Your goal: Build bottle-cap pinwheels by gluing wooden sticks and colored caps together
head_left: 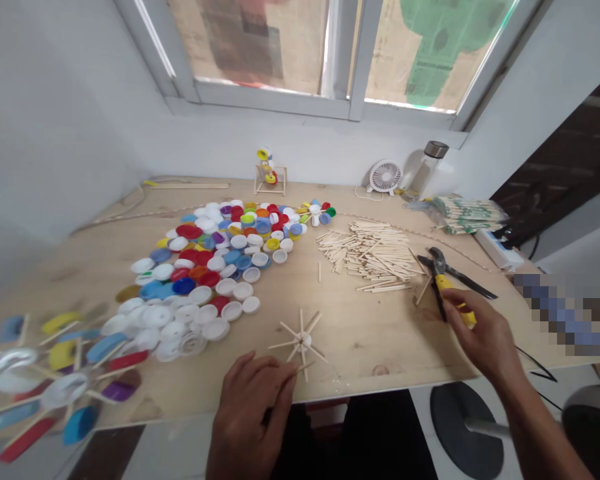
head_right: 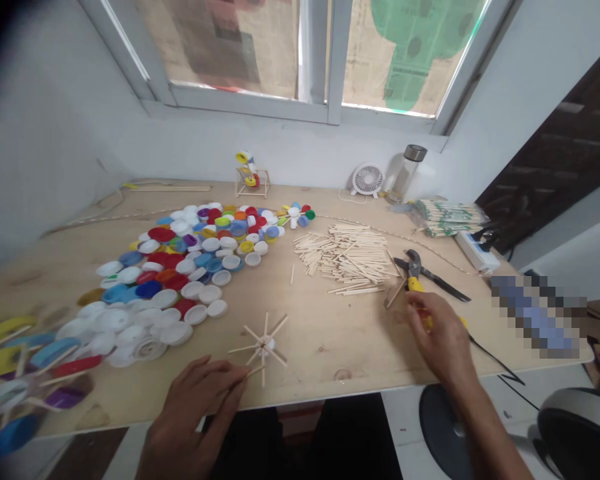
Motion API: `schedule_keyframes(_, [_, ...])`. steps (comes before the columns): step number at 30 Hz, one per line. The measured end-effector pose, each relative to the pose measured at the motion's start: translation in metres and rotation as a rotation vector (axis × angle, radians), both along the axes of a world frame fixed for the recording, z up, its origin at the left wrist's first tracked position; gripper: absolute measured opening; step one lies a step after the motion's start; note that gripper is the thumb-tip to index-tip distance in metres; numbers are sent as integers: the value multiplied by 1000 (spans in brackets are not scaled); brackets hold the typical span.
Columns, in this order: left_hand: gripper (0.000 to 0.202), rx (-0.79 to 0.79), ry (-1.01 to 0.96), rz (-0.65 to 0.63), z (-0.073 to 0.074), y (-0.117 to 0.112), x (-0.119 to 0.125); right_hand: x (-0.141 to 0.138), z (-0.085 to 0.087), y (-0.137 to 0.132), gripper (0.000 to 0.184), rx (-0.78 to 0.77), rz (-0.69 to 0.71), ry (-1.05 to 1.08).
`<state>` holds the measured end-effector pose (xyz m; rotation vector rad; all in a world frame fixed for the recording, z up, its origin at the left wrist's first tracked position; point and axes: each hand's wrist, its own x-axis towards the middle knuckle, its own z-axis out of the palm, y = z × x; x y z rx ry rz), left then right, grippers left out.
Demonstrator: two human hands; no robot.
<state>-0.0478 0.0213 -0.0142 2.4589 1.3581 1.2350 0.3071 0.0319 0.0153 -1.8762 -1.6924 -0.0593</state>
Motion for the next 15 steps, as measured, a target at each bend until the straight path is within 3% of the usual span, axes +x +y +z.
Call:
schedule_keyframes(2, [16,3,-18,41,-3,-1,-1,33,-7,-3,31,-1,-33,-162])
schedule_keyframes(5, [15,-11,-44,80,-6,-1,0,63,-18,-8,34,-29,37,-302])
schedule_keyframes(15, [12,-209,-230,162,9,-4,7,99,-38,-1,47,-164,191,-327])
